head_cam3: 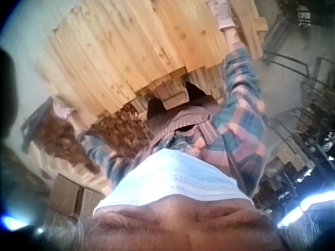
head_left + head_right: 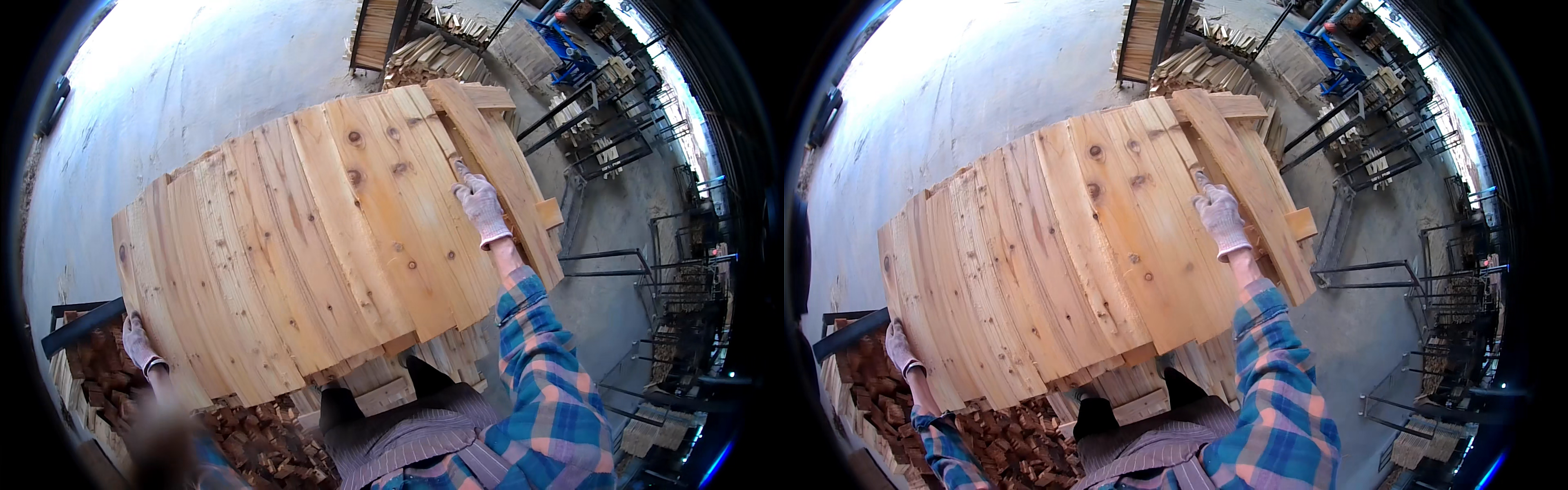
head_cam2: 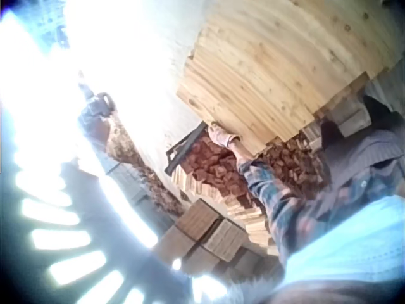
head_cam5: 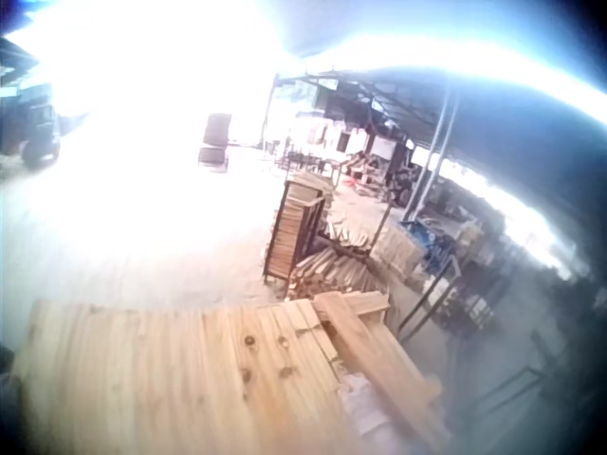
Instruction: The person repeatedly picks up wooden planks from a large pile and places them onto a wooden pallet. The person arranges the planks side-by-side to form a neat stack on the pallet, repeating this process throughout the video.
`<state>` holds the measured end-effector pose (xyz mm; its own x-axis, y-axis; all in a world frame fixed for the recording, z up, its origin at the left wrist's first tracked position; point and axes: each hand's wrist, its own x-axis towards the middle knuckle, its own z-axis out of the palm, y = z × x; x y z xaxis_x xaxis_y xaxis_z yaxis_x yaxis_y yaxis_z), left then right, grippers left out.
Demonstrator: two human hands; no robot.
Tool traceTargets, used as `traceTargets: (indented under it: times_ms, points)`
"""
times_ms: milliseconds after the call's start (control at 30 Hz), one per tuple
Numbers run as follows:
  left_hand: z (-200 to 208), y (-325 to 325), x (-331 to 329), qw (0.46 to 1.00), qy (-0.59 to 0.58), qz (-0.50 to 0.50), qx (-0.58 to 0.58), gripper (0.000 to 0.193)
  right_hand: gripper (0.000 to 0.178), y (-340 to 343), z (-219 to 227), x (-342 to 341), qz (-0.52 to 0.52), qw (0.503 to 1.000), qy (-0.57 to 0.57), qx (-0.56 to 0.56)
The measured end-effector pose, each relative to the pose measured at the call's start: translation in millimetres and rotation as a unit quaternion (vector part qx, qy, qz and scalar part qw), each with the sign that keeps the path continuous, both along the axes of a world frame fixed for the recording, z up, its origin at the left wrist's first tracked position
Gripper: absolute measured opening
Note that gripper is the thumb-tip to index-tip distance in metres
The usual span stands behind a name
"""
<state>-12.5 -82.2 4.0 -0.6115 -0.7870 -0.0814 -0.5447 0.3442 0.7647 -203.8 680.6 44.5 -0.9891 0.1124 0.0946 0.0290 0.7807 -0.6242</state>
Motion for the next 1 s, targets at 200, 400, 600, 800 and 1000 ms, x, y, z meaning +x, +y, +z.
traceTargets:
  times_ms: [200,400,600,800,1000]
  points:
    - [20.0,22.8,13.7,1.0,0.001,0.018,-0.017,0.041,0.045,6.1,5.7,-1.0,0.013,0.999,-0.004,-0.037]
    - [31.3,58.9,-8.8,0.983,-0.063,0.024,-0.169,0.039,0.044,26.8,2.4,-15.7,0.042,0.993,-0.033,0.108]
    - [39.0,50.9,12.7,0.979,-0.05,0.106,-0.168,0.055,0.09,99.0,26.7,-40.4,0.019,0.913,-0.07,0.401]
    - [86.9,189.1,78.3,0.957,0.267,0.106,-0.029,0.069,0.082,148.6,3.0,-29.1,0.092,0.983,-0.055,0.15]
    - [101.2,372.1,201.1,0.882,0.301,0.234,0.277,0.055,0.077,41.3,75.9,24.3,0.185,0.936,-0.162,-0.251]
